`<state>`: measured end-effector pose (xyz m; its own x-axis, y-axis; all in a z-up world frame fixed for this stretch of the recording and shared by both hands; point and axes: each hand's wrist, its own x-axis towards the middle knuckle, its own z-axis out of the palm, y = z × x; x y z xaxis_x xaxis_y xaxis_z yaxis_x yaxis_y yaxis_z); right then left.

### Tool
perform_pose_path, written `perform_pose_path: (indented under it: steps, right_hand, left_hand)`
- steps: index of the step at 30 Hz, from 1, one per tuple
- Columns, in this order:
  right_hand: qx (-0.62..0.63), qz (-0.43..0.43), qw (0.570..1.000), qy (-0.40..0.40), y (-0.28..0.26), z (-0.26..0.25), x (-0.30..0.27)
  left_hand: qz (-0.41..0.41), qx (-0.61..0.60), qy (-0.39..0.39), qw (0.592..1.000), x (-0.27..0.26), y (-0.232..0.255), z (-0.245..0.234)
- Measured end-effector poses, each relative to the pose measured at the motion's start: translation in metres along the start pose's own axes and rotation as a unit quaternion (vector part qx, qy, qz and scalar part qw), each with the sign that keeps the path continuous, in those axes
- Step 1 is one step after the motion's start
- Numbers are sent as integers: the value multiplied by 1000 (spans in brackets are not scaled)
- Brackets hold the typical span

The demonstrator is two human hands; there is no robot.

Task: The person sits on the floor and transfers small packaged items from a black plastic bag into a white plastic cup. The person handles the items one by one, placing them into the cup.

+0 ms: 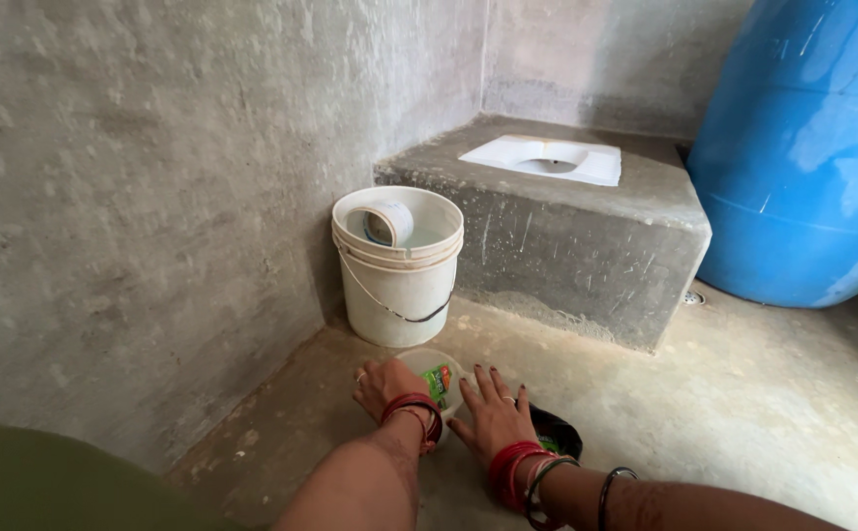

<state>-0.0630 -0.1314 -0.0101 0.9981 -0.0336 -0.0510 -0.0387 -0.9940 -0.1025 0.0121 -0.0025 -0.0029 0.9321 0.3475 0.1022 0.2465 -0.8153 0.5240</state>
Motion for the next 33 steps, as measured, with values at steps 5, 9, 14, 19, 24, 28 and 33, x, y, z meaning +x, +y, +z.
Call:
perform_pose_path:
  steps: [5,9,14,19,24,28,33]
  right_hand:
    - [10,13,1000,4,3,-7,4]
    - [8,23,1000,19,6,-8,4]
    - [9,28,999,32,10,-9,5]
    - [33,51,997,43,16,-11,10]
    - [103,103,987,66,25,-11,20]
    - [165,148,972,79,34,-13,27]
    - [302,146,934,126,55,-14,43]
  left_hand:
    - [-54,-51,4,997,1,3,-11]
    - [-93,-97,-33,990,2,5,-15]
    - [-119,-144,-72,980,3,10,-12]
    - [-135,-183,-97,969,5,16,-10]
    - [-153,-234,-124,952,6,22,-6]
    - [-171,-282,-151,932,6,29,-3]
    - [-184,-330,-182,908,0,36,-3]
